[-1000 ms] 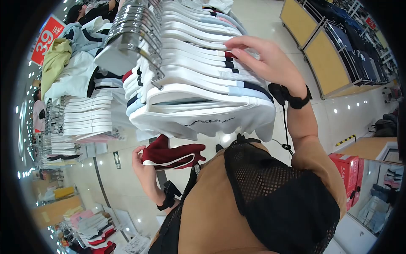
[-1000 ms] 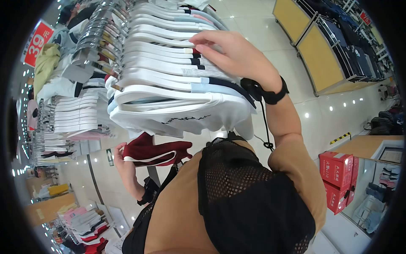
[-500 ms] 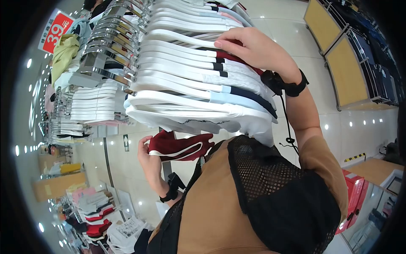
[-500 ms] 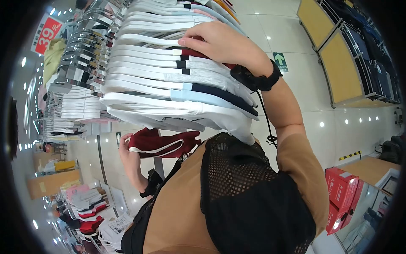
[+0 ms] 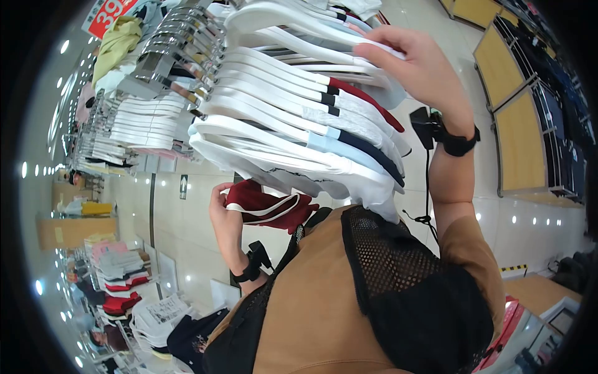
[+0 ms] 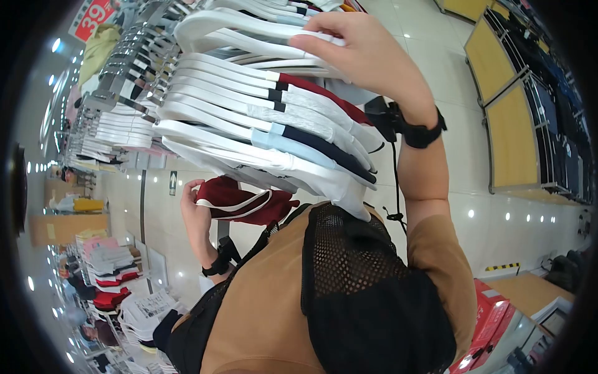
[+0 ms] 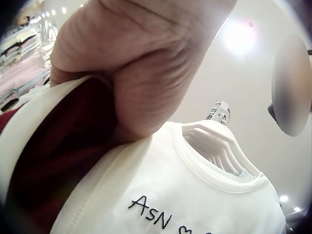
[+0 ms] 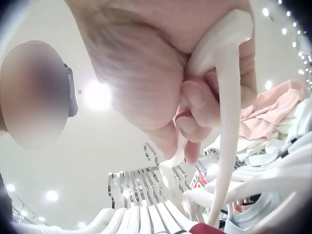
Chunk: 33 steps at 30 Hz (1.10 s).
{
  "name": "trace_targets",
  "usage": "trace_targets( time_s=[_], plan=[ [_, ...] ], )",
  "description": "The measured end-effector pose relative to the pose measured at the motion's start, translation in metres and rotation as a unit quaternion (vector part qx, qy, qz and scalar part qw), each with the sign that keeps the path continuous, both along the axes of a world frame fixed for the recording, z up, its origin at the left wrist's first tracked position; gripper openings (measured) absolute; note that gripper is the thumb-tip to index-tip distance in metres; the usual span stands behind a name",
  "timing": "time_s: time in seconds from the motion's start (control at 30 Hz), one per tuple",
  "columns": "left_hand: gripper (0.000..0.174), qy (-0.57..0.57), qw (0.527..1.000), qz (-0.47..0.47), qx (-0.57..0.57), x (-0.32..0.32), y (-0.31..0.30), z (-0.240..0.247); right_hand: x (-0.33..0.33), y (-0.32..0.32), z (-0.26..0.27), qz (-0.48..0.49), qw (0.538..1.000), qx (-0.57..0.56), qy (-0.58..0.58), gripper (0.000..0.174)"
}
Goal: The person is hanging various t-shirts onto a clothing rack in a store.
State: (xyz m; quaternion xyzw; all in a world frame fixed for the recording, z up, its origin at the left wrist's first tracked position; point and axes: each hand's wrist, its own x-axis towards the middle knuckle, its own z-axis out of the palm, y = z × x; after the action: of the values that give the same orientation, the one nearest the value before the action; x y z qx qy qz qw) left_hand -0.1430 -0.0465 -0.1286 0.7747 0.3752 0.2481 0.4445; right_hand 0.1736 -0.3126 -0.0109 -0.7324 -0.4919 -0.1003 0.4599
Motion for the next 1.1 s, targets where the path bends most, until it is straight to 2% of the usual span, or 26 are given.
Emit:
trace_targets(
  time_s=[0.1,0.17,0.2,0.27,0.33,0.4,0.47,0.5,0.57,0.63,0.67,0.7,0.77,0.83,0.97,1.0,1.03,1.1],
  plan=[
    [0.022,-0.001,1.0,-0.004,0.012,-0.004,0.006,-0.01,-0.001,-0.023,0.006,-0.014,1.0,-0.001,0.022,0.03],
    [0.022,0.027,0.999,-0.011,0.027,-0.002,0.011,-0.007,-0.01,-0.061,0.001,-0.07,0.995,0.005,0.071,0.025],
    [0.021,-0.012,1.0,-0.006,0.008,-0.003,0.01,-0.008,-0.014,-0.076,0.0,-0.088,0.991,-0.003,0.097,0.022],
    [0.021,-0.009,1.0,-0.016,0.02,0.009,0.023,0.001,-0.024,-0.092,0.001,-0.136,0.984,0.002,0.113,0.02],
    [0.022,-0.025,0.999,-0.001,0.024,0.002,0.031,-0.009,-0.033,-0.126,-0.005,-0.223,0.966,-0.004,0.134,0.019],
    [0.023,-0.026,0.998,0.056,0.009,-0.02,0.03,-0.023,-0.029,-0.176,-0.03,-0.249,0.954,0.066,0.156,0.022],
    [0.025,-0.019,0.997,0.073,-0.014,0.001,0.048,-0.015,-0.028,-0.22,-0.051,-0.258,0.942,0.136,0.167,0.028],
    [0.026,-0.017,0.994,0.101,-0.038,-0.002,0.045,-0.01,-0.048,-0.239,-0.065,-0.324,0.908,0.227,0.137,0.03],
    [0.03,-0.048,0.992,0.114,-0.037,-0.008,0.049,-0.021,-0.046,-0.255,-0.067,-0.303,0.913,0.222,0.159,0.033],
    [0.023,-0.043,0.989,0.142,-0.004,-0.002,0.053,-0.015,-0.054,-0.277,-0.075,-0.106,0.929,0.276,0.224,0.037],
    [0.021,-0.015,0.991,0.132,0.012,-0.003,0.056,-0.018,-0.057,-0.278,-0.083,-0.156,0.916,0.303,0.212,0.04],
    [0.02,0.014,0.992,0.121,0.027,-0.008,0.056,-0.019,-0.059,-0.277,-0.085,-0.152,0.917,0.298,0.215,0.04],
    [0.017,-0.008,0.991,0.131,0.039,-0.009,0.051,-0.02,-0.066,-0.277,-0.096,-0.056,0.945,0.225,0.233,0.038],
    [0.016,0.0,0.992,0.126,0.011,-0.011,0.058,-0.031,-0.087,-0.248,-0.109,-0.136,0.954,0.195,0.185,0.052],
    [0.02,0.042,0.986,0.15,0.061,-0.011,0.063,-0.042,-0.106,-0.19,-0.096,0.025,0.98,-0.014,0.195,0.04],
    [0.016,0.071,0.982,0.159,0.076,-0.011,0.067,-0.045,-0.113,-0.166,-0.086,0.067,0.977,-0.044,0.196,0.03],
    [0.016,0.101,0.976,0.168,0.091,-0.01,0.071,-0.049,-0.121,-0.146,-0.076,0.068,0.967,-0.093,0.228,0.025],
    [0.016,0.13,0.976,0.156,0.073,-0.017,0.074,-0.052,-0.144,-0.111,-0.062,0.103,0.97,-0.131,0.18,0.014]
  ],
)
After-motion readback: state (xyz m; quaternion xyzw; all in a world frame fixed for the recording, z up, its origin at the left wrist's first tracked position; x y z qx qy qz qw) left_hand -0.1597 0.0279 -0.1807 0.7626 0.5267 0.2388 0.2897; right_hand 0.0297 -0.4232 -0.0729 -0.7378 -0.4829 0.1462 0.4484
